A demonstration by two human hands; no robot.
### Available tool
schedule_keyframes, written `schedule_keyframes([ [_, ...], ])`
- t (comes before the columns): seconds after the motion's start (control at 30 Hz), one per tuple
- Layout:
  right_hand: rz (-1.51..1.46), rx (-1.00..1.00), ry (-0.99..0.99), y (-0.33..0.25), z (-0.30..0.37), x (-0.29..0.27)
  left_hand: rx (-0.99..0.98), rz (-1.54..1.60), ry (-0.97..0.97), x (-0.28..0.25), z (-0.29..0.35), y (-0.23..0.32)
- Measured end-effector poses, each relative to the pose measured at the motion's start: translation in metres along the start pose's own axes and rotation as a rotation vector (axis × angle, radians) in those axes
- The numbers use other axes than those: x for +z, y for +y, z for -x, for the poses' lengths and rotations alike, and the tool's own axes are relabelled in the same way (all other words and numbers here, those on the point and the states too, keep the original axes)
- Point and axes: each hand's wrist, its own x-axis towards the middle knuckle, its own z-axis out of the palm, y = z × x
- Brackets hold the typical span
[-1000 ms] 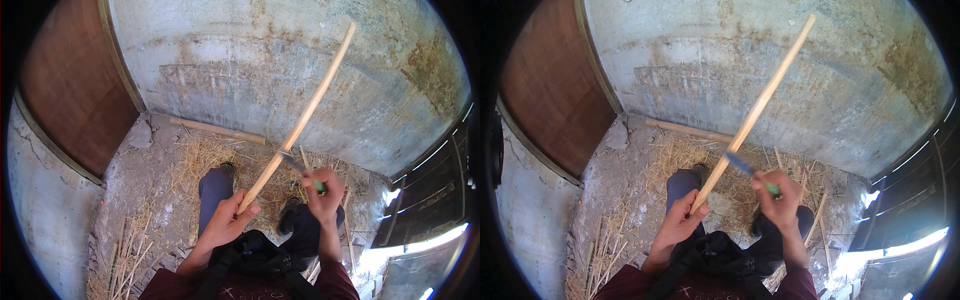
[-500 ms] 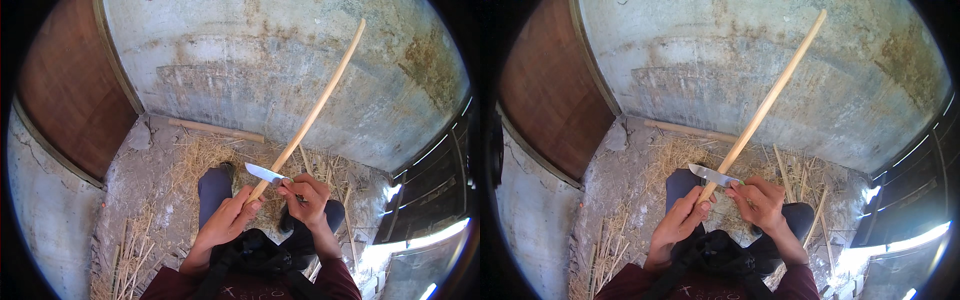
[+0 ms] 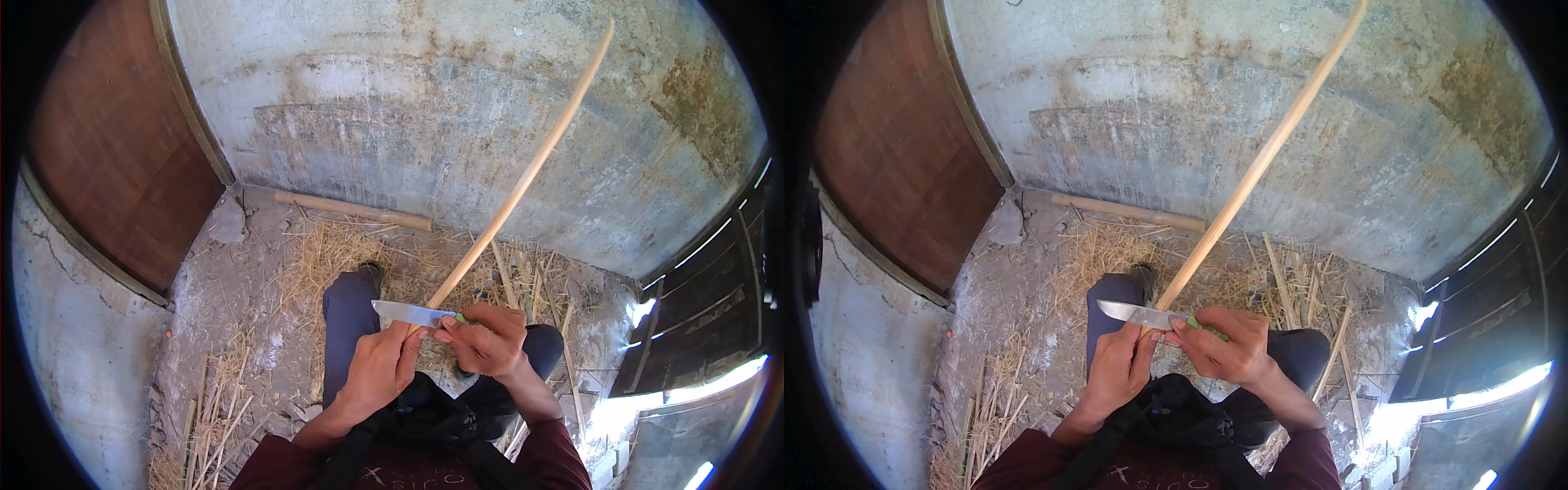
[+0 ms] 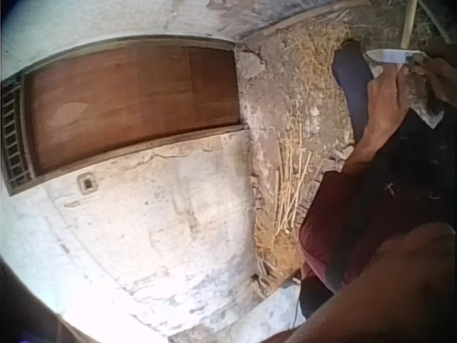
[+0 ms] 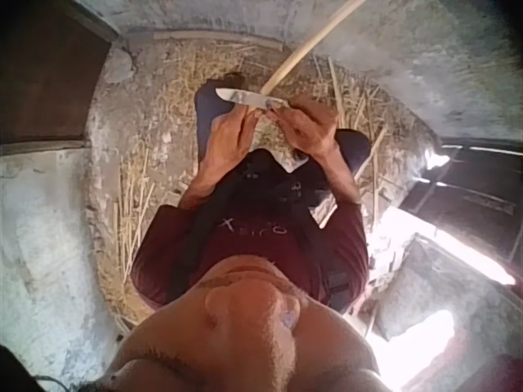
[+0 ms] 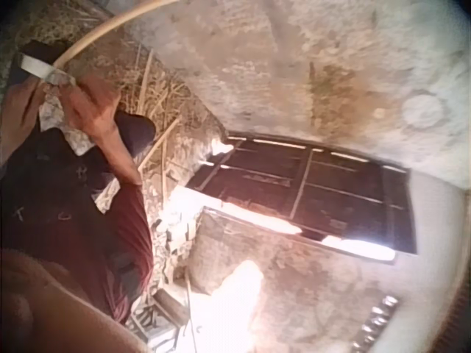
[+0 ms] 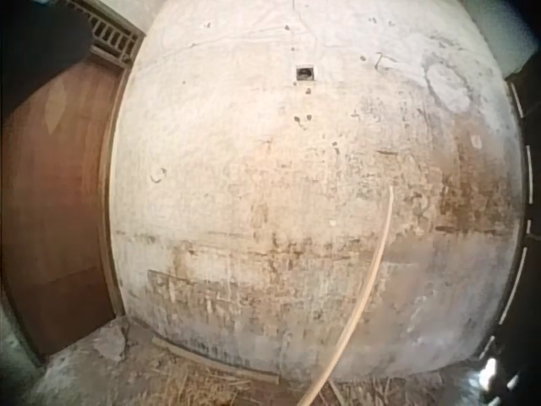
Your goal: The person carves a long wooden stick using a small knife, shaving off pieces of wood while sitting on the floor.
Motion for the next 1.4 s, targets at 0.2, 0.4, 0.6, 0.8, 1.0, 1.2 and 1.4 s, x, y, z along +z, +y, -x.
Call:
schedule_keyframes([
  [0.2,0.068,-0.039,0.038,-0.003,-0.005,-0.010,0.068,0.007,0.059,0.006,0.004,0.002],
  [0.4,0.129,0.114,0.185,0.013,-0.020,-0.023,-0.018,0.003,-0.016,-0.003,0.008,0.005],
  [0.6,0.056,0.004,0.032,0.009,-0.016,-0.016,-0.102,0.216,-0.109,-0.008,0.004,0.007],
  [0.8,0.032,-0.026,-0.031,0.001,-0.009,-0.005,-0.072,0.233,-0.083,-0.002,0.005,0.001],
  [1.0,0.059,-0.036,-0.013,0.002,-0.010,-0.008,-0.040,0.152,-0.022,0.000,0.003,0.010],
  [1.2,0.098,0.088,0.084,0.020,-0.020,-0.020,-0.090,0.108,-0.036,-0.003,0.010,0.011],
  [1.4,0.106,0.091,0.072,0.028,-0.030,-0.031,-0.095,0.116,-0.033,-0.004,0.013,0.008],
])
